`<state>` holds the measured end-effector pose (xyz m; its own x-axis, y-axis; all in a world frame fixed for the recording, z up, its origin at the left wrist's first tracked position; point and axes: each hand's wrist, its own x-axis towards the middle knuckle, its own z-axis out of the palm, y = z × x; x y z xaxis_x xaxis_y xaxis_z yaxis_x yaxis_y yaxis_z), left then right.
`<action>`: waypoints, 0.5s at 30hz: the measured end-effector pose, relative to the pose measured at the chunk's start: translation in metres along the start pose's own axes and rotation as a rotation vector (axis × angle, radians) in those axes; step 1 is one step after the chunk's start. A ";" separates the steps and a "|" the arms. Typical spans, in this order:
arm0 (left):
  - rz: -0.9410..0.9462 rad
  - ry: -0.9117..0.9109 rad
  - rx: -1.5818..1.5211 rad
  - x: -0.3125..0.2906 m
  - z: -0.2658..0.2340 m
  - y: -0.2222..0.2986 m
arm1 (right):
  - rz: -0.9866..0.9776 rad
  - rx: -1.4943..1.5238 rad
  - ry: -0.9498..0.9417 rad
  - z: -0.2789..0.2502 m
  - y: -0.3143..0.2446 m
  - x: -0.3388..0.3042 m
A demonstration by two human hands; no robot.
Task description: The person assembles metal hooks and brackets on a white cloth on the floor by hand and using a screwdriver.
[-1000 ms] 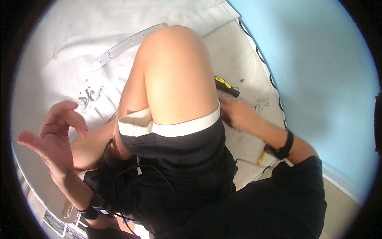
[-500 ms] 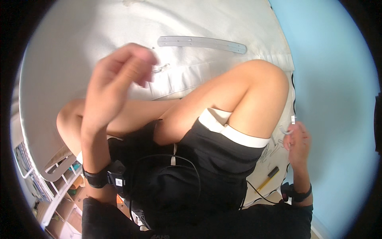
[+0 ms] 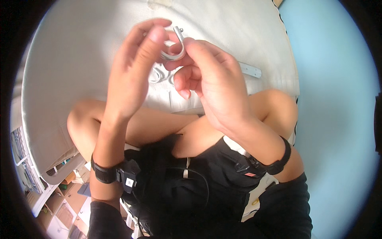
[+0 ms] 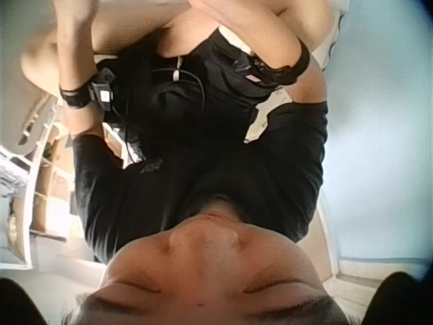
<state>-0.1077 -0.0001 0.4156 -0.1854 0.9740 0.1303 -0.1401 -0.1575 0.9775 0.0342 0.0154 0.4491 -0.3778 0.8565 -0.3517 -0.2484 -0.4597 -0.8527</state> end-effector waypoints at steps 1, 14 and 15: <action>-0.086 -0.040 -0.022 0.000 -0.006 -0.007 | -0.082 -0.005 -0.041 -0.004 0.011 0.014; -0.110 -0.046 0.273 -0.003 -0.024 -0.007 | -0.379 -0.577 -0.006 -0.014 0.017 0.034; -0.114 -0.049 0.271 -0.003 -0.026 -0.005 | -0.376 -0.577 -0.002 -0.015 0.015 0.033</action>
<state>-0.1318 -0.0066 0.4063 -0.1351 0.9907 0.0187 0.1091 -0.0039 0.9940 0.0317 0.0403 0.4194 -0.3604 0.9328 0.0081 0.1518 0.0672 -0.9861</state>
